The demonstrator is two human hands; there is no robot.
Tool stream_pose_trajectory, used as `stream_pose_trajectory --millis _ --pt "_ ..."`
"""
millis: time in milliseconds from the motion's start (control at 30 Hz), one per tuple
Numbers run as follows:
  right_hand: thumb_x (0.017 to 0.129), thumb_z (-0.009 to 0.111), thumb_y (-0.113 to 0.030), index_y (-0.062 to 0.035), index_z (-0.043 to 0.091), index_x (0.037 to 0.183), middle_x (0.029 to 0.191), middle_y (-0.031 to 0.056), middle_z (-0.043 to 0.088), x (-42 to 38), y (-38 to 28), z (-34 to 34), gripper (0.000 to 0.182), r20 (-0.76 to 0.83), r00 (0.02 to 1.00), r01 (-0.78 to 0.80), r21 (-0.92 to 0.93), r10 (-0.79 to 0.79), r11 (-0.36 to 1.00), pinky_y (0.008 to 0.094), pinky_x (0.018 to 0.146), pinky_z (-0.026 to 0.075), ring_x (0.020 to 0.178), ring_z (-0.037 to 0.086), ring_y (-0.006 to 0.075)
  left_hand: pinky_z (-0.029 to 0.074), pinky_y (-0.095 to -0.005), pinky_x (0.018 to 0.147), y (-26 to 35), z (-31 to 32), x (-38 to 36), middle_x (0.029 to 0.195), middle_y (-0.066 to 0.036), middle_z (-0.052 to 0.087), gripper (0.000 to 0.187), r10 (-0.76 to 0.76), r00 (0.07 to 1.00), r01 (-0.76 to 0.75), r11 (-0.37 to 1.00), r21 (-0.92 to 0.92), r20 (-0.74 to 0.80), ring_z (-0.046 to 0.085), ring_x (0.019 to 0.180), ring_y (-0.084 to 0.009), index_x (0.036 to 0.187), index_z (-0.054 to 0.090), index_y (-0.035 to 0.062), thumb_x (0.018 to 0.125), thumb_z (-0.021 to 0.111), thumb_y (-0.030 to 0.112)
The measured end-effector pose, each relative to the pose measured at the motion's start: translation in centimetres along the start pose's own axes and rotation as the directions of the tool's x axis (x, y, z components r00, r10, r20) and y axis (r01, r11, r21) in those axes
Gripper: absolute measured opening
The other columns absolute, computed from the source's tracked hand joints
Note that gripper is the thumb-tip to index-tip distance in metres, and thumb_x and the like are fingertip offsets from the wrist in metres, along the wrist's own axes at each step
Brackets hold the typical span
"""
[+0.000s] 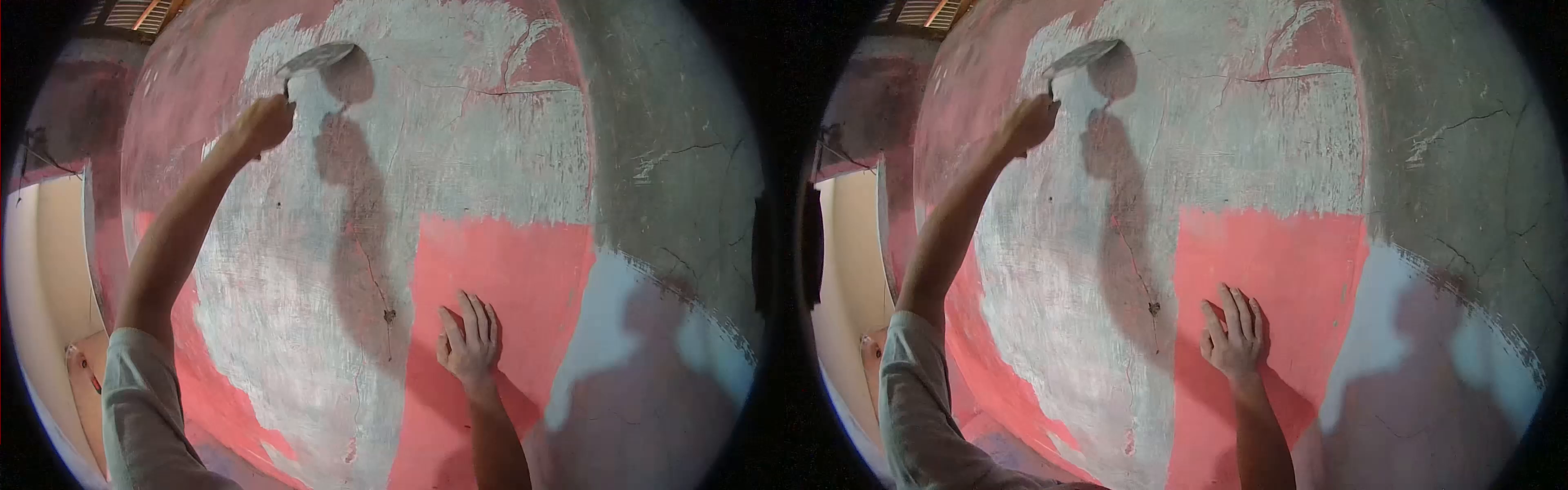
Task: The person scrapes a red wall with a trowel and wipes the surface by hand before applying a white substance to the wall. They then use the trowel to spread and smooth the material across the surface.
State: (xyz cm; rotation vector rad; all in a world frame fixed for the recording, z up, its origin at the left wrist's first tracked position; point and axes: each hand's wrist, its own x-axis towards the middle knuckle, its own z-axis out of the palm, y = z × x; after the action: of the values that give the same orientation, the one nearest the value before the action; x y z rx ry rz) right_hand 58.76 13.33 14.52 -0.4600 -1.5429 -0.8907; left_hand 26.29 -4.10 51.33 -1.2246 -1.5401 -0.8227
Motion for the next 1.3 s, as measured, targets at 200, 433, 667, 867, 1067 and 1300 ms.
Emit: stream_pose_trajectory --millis 200,433,667,867,1067,1300 --pt "0.092 0.049 -0.024 -0.0199 0.071 0.120 0.139 0.0129 0.061 -0.1 0.0 0.2 0.036 -0.003 1.000 0.005 0.008 -0.005 1.000 0.0497 0.113 0.039 0.131 0.055 0.0293 0.061 -0.0458 0.069 6.6 -5.4 3.3 0.081 -0.023 0.070 0.042 -0.252 0.942 0.248 0.968 0.049 0.220 0.073 0.077 -0.0324 0.107 0.065 -0.0090 0.108 0.042 0.026" --pt "0.090 0.053 -0.021 -0.0194 0.070 0.121 0.139 0.0131 0.061 -0.6 0.5 0.3 0.035 -0.007 1.000 0.005 0.036 -0.004 0.999 0.0504 0.112 0.040 0.129 0.056 0.0301 0.054 -0.0483 0.061 -4.5 -0.2 4.0 0.084 -0.020 0.064 0.041 0.268 0.963 -0.264 0.916 0.302 0.028 0.067 0.070 -0.0347 0.112 0.063 -0.0017 0.110 0.037 0.030" --pt "0.093 0.048 -0.025 -0.0185 0.071 0.118 0.138 0.0128 0.062 -0.6 0.2 0.5 0.035 -0.025 1.000 0.005 0.020 -0.004 1.000 0.0497 0.111 0.041 0.126 0.058 0.0301 0.048 -0.0482 0.041 -0.6 -2.7 7.8 0.064 -0.017 0.060 0.049 -0.271 0.963 0.267 0.956 -0.124 -0.012 0.063 0.048 -0.0308 0.109 0.059 -0.0041 0.107 0.041 0.041" --pt "0.094 0.048 -0.025 -0.0178 0.072 0.115 0.135 0.0137 0.063 -0.2 0.2 0.4 0.033 -0.023 1.000 0.017 -0.008 -0.017 1.000 0.0494 0.110 0.041 0.125 0.058 0.0302 0.047 -0.0490 0.038 -6.0 -3.4 10.5 0.064 -0.023 0.060 0.049 -0.093 0.994 0.095 0.995 -0.029 0.062 0.061 0.044 -0.0355 0.102 0.056 -0.0085 0.107 0.041 0.038" --pt "0.097 0.046 -0.026 -0.0179 0.072 0.115 0.134 0.0132 0.064 -0.3 -0.1 0.4 0.033 -0.024 1.000 0.005 -0.031 -0.006 0.999 0.0489 0.109 0.042 0.124 0.059 0.0296 0.048 -0.0466 0.035 -3.2 -3.5 12.3 0.054 -0.018 0.055 0.049 -0.130 0.990 0.134 0.988 -0.073 0.051 0.056 0.036 -0.0324 0.092 0.054 -0.0077 0.107 0.042 0.038" --pt "0.091 0.049 -0.023 -0.0169 0.073 0.113 0.135 0.0136 0.063 -0.4 -0.1 0.5 0.033 -0.034 0.999 -0.003 -0.005 0.003 1.000 0.0497 0.110 0.041 0.127 0.058 0.0304 0.038 -0.0446 0.032 -7.3 -5.9 11.0 0.051 -0.009 0.045 0.052 0.033 0.994 -0.031 0.999 -0.026 0.101 0.044 0.033 -0.0220 0.084 0.050 -0.0029 0.107 0.044 0.044"
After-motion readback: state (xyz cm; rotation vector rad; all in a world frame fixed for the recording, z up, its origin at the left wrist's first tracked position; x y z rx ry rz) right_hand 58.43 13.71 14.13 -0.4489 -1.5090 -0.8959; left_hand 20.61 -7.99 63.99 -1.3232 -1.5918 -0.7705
